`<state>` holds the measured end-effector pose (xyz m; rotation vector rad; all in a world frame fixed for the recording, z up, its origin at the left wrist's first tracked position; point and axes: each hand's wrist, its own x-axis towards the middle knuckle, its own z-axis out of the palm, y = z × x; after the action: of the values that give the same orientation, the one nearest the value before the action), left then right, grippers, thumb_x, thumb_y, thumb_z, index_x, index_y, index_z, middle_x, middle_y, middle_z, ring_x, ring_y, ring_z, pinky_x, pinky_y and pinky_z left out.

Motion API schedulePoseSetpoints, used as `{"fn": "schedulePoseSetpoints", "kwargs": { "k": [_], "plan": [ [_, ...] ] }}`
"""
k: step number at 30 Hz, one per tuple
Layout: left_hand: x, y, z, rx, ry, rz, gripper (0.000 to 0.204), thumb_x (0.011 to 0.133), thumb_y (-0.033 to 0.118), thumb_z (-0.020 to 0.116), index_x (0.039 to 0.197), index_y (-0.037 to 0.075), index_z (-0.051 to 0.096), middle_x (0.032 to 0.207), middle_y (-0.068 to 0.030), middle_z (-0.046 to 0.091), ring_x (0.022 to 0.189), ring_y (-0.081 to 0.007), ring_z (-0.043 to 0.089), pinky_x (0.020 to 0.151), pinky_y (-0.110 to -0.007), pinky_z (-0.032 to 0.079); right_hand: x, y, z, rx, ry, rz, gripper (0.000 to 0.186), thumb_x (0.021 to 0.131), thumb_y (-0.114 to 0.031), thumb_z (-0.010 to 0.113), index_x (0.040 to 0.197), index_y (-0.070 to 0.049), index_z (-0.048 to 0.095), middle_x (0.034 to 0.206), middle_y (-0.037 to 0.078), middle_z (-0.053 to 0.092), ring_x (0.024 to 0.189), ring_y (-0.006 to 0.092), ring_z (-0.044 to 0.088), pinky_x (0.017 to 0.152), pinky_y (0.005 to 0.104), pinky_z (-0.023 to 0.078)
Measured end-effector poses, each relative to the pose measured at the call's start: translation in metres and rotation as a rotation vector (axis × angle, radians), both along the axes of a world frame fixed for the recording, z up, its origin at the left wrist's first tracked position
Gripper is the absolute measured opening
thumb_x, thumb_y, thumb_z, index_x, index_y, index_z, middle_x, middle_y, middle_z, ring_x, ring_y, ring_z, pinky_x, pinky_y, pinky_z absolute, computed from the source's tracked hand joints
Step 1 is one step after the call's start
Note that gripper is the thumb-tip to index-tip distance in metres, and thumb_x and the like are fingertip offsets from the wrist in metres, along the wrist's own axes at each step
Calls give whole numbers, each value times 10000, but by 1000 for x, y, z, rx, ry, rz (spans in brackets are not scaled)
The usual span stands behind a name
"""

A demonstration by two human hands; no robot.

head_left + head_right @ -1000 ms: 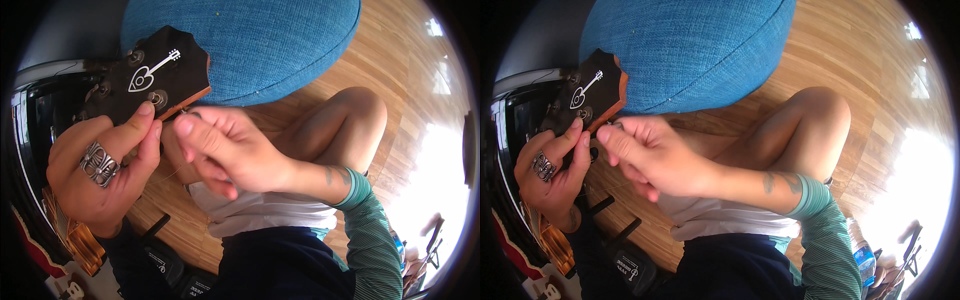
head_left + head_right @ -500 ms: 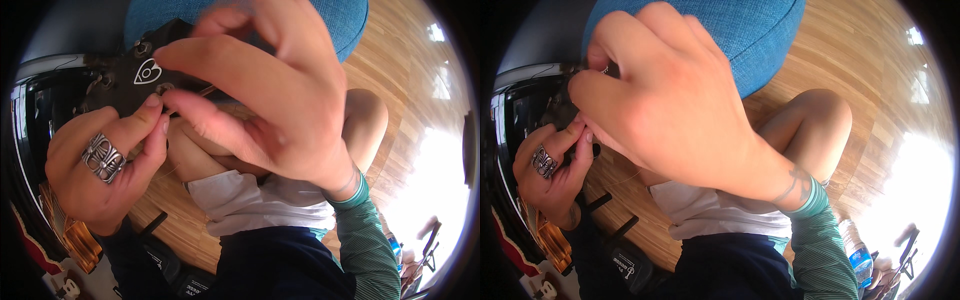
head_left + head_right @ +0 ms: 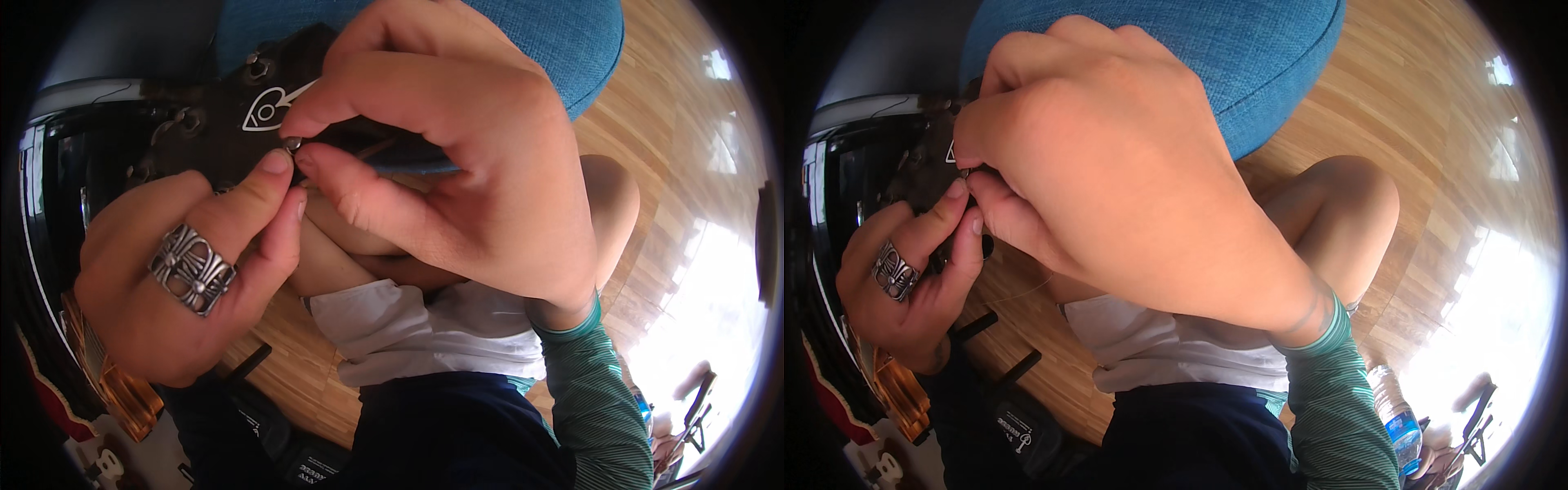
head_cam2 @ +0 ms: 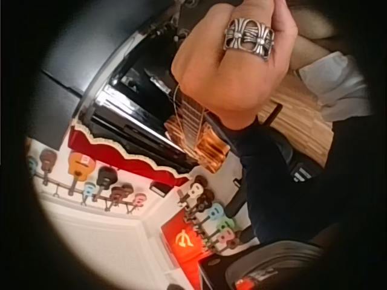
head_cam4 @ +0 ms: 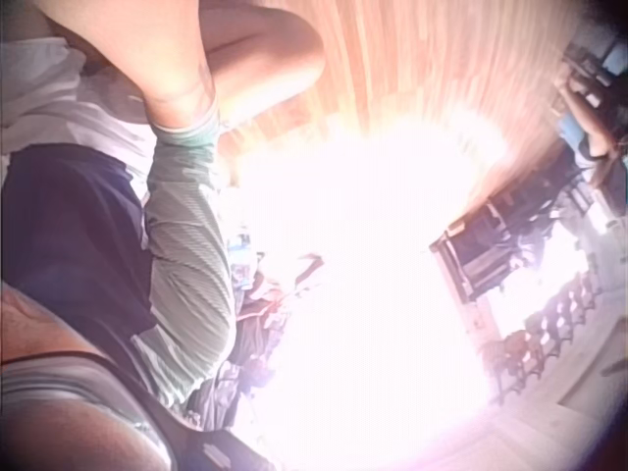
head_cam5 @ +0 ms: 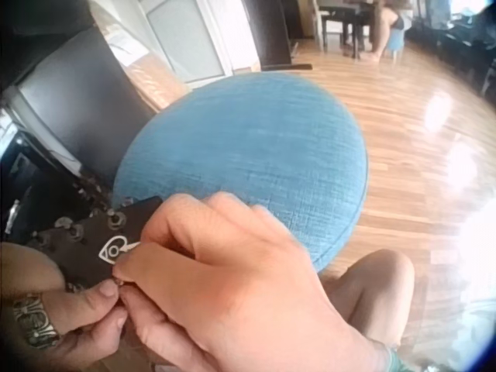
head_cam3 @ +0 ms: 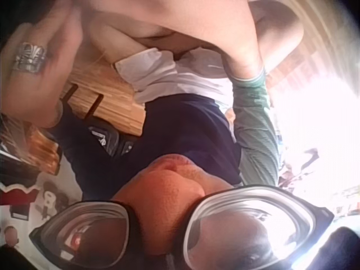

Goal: The person is stringing an acoustic guitar by hand. They thread a new string through the tuning post on the headstock, pull it taut, and wind it around the post to secure it. The process involves precise manipulation of the string and tuning pegs.

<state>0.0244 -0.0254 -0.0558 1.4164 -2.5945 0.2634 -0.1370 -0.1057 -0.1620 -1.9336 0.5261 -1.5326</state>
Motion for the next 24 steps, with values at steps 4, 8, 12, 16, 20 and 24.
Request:
{"fn": "schedulePoseSetpoints", "kwargs": {
  "k": [4,8,12,16,20,24],
  "plan": [
    [2,-1,-3,-43,-4,-30,310,623,-85,805,920,-23,743,631,-64,556,494,-140,467,442,-256,341,4,0,1,19,2,-5,176,614,-225,746,717,-131,639,754,-25,519,733,188,523,615,328,409],
    [5,-2,-3,-45,-9,-56,319,619,-89,802,925,-23,743,642,-72,570,504,-153,490,448,-260,364,5,1,0,27,-4,-28,178,610,-228,745,721,-133,644,758,-27,522,739,189,523,626,331,407],
    [5,-1,-1,-25,-26,-49,320,628,-89,806,935,-27,739,652,-81,586,522,-153,525,459,-255,392,7,2,-5,30,-22,-71,181,607,-232,743,725,-134,648,763,-28,524,745,191,523,636,335,405],
    [3,1,5,21,-39,-19,326,634,-64,838,942,-32,736,661,-84,595,528,-147,542,462,-247,401,11,6,-6,32,-57,-135,184,603,-235,742,729,-136,652,768,-29,527,751,193,522,647,338,404],
    [6,0,2,-3,-22,-28,340,634,-42,868,946,-36,734,673,-84,601,533,-133,551,462,-235,403,19,13,-7,35,-89,-242,187,599,-239,740,733,-138,657,773,-31,530,756,194,522,657,342,402],
    [7,-2,0,-21,-10,-31,340,639,-62,859,953,-41,731,668,-78,595,528,-110,531,454,-224,380,27,18,-9,33,-77,-313,191,596,-242,739,737,-140,661,777,-32,533,762,196,522,667,345,401]
  ]
}}
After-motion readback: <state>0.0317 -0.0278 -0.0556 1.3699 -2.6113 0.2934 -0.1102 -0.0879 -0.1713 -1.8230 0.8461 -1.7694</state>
